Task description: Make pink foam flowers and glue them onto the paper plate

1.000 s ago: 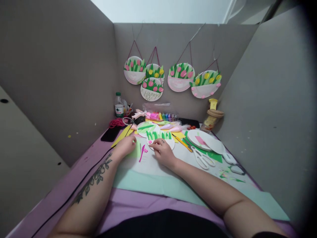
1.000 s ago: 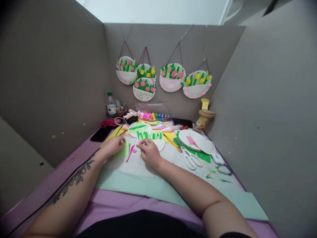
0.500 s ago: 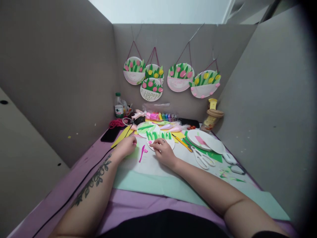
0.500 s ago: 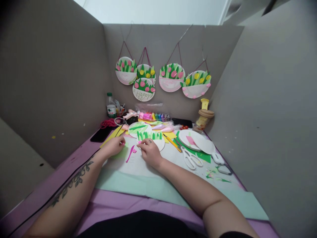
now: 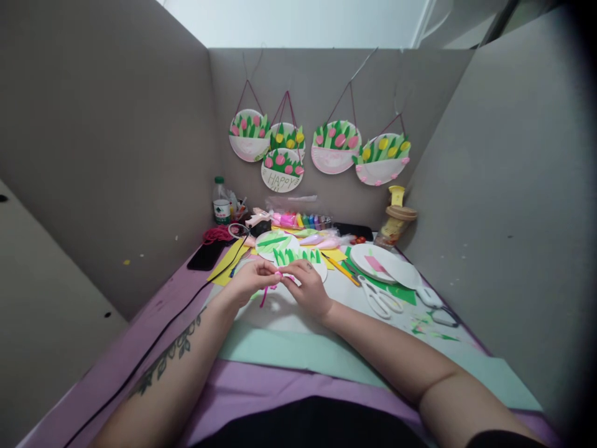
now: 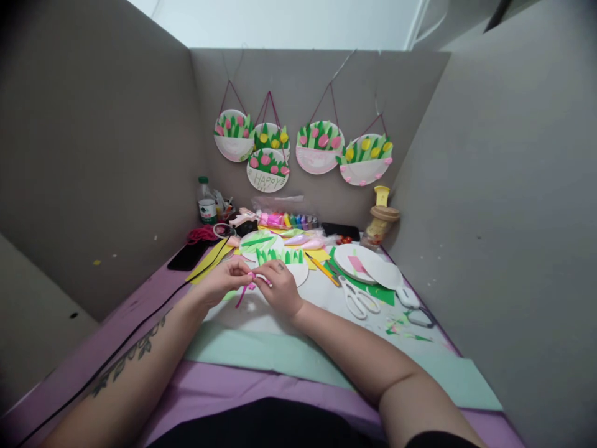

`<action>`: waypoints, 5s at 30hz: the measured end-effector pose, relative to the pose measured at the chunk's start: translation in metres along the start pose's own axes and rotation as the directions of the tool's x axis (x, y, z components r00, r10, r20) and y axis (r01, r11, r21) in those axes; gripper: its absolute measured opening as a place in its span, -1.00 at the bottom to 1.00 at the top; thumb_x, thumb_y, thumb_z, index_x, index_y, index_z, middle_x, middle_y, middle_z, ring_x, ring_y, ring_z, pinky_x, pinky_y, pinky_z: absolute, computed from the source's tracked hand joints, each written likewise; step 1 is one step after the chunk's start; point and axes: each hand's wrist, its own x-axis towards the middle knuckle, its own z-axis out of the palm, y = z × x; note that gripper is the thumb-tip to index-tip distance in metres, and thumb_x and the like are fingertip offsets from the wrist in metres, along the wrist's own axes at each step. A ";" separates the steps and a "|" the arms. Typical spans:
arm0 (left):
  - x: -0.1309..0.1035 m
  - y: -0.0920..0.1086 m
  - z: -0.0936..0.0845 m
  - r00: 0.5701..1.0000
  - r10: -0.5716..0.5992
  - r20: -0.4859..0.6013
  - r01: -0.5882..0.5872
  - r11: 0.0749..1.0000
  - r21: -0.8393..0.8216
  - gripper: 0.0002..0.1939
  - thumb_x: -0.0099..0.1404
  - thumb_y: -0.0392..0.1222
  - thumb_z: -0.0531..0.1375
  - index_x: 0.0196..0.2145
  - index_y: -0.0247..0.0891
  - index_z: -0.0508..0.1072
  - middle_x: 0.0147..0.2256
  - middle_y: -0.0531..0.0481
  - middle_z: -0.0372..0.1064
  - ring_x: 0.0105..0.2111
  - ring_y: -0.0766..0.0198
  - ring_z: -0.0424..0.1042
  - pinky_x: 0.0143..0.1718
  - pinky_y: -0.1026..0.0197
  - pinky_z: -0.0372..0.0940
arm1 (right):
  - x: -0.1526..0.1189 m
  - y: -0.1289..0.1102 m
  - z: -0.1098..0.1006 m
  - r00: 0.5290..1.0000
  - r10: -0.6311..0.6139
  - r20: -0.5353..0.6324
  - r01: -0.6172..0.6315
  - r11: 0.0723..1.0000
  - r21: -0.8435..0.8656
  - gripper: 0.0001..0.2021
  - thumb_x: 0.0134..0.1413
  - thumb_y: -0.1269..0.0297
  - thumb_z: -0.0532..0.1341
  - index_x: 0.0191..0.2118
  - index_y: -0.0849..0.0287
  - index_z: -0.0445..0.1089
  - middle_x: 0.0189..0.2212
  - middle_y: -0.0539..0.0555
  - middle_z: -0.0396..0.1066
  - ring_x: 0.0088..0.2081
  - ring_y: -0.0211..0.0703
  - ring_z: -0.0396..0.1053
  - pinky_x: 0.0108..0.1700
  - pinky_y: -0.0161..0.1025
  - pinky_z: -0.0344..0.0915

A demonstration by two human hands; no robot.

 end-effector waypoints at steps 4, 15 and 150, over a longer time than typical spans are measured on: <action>-0.001 0.001 -0.001 0.998 -0.046 0.043 0.046 0.999 -0.012 -0.66 -0.10 -0.05 0.43 -0.46 -0.30 0.45 -0.52 0.10 0.34 -0.53 0.44 0.25 -0.50 0.35 0.08 | 0.001 0.000 -0.001 1.000 0.001 -0.006 -0.001 1.000 0.012 -0.88 0.23 0.31 0.16 -0.25 0.10 0.46 -0.35 0.07 0.42 -0.25 -0.12 0.36 -0.17 -0.15 0.34; -0.003 0.003 0.000 0.998 -0.065 0.012 0.064 0.997 0.042 -0.64 -0.06 0.01 0.40 -0.41 -0.30 0.48 -0.50 0.05 0.36 -0.51 0.41 0.28 -0.50 0.35 0.08 | 0.000 0.005 -0.003 0.999 -0.051 0.013 0.051 0.998 -0.025 -0.88 0.23 0.31 0.14 -0.26 0.10 0.43 -0.34 0.08 0.41 -0.24 -0.12 0.36 -0.16 -0.13 0.34; -0.002 -0.001 0.011 0.988 0.154 0.020 -0.138 0.931 -0.339 -0.65 0.05 0.00 0.38 -0.45 -0.30 0.37 -0.50 0.12 0.21 -0.51 0.46 0.17 -0.44 0.35 0.12 | 0.002 -0.001 -0.002 0.999 0.029 -0.044 -0.024 0.992 0.124 -0.56 0.19 0.38 0.12 0.18 -0.02 0.29 -0.31 0.06 0.28 -0.29 -0.18 0.30 -0.21 -0.19 0.36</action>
